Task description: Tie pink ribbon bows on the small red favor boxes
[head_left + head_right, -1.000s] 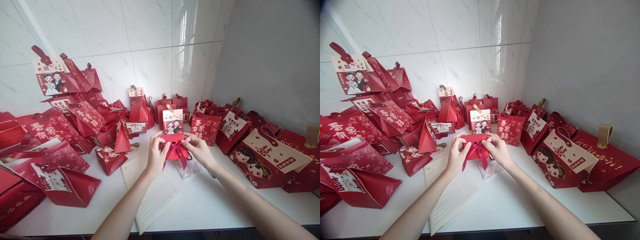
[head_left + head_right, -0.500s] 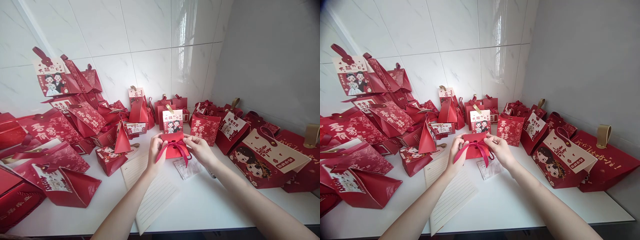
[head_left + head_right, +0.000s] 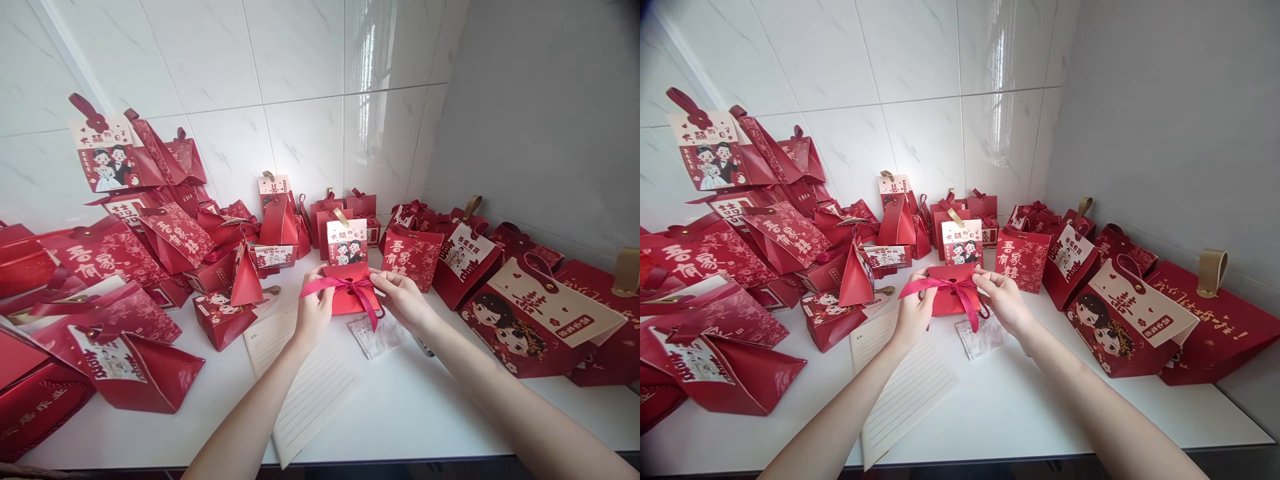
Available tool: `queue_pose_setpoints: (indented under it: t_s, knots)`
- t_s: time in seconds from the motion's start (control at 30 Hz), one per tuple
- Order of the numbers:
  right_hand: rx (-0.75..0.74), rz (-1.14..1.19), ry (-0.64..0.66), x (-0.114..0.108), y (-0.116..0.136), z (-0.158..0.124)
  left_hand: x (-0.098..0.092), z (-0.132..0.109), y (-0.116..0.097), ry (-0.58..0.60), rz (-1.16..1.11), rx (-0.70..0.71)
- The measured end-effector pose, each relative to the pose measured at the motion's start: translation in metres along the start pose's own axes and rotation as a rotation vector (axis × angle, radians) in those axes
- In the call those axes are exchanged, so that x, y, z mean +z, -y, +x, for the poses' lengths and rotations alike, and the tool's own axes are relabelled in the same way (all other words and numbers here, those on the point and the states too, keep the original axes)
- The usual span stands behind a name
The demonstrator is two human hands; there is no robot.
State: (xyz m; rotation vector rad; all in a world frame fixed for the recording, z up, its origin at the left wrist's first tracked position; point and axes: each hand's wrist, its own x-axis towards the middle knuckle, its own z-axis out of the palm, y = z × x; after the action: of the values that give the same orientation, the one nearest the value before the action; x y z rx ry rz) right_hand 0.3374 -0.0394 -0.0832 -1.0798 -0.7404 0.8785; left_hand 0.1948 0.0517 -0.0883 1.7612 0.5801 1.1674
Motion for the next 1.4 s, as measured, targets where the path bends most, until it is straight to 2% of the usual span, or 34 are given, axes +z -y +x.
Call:
queue_pose_setpoints:
  t_s: [0.17,0.33,0.47,0.6,0.67,0.77,0.83,0.9,1.0,1.13,1.4]
  knots:
    - [0.028,0.041,0.02,0.0,0.0,0.0,-0.001,0.001,-0.005,0.009,-0.006,-0.041]
    - [0.032,-0.015,0.027,-0.001,-0.002,0.001,-0.001,0.001,-0.002,0.006,-0.018,-0.066]
    - [-0.016,-0.123,-0.01,-0.001,0.0,0.001,-0.002,0.001,0.0,0.002,-0.045,-0.067]
    - [-0.031,-0.134,-0.062,-0.001,0.001,0.0,-0.002,0.001,0.0,-0.008,-0.07,-0.067]
    - [-0.123,-0.209,-0.168,-0.001,0.001,-0.002,-0.001,0.0,0.001,-0.008,-0.075,-0.063]
    - [-0.5,-0.561,-0.308,0.003,0.0,-0.009,0.001,-0.001,0.001,0.019,-0.063,-0.024]
    - [-0.771,-0.812,-0.243,0.006,-0.003,-0.014,0.001,-0.003,0.001,0.046,-0.033,0.021]
    - [-0.921,-0.97,-0.101,0.01,-0.006,-0.017,0.002,-0.004,0.002,0.075,-0.007,0.065]
    - [-0.959,-1.078,0.028,0.012,-0.012,-0.018,0.001,-0.005,0.004,0.093,0.015,0.101]
    - [-0.959,-1.096,0.043,0.01,-0.014,-0.016,0.001,-0.004,0.006,0.077,0.019,0.1]
    - [-1.121,-1.138,0.098,0.009,-0.013,-0.017,0.0,-0.001,0.008,-0.012,-0.023,0.073]
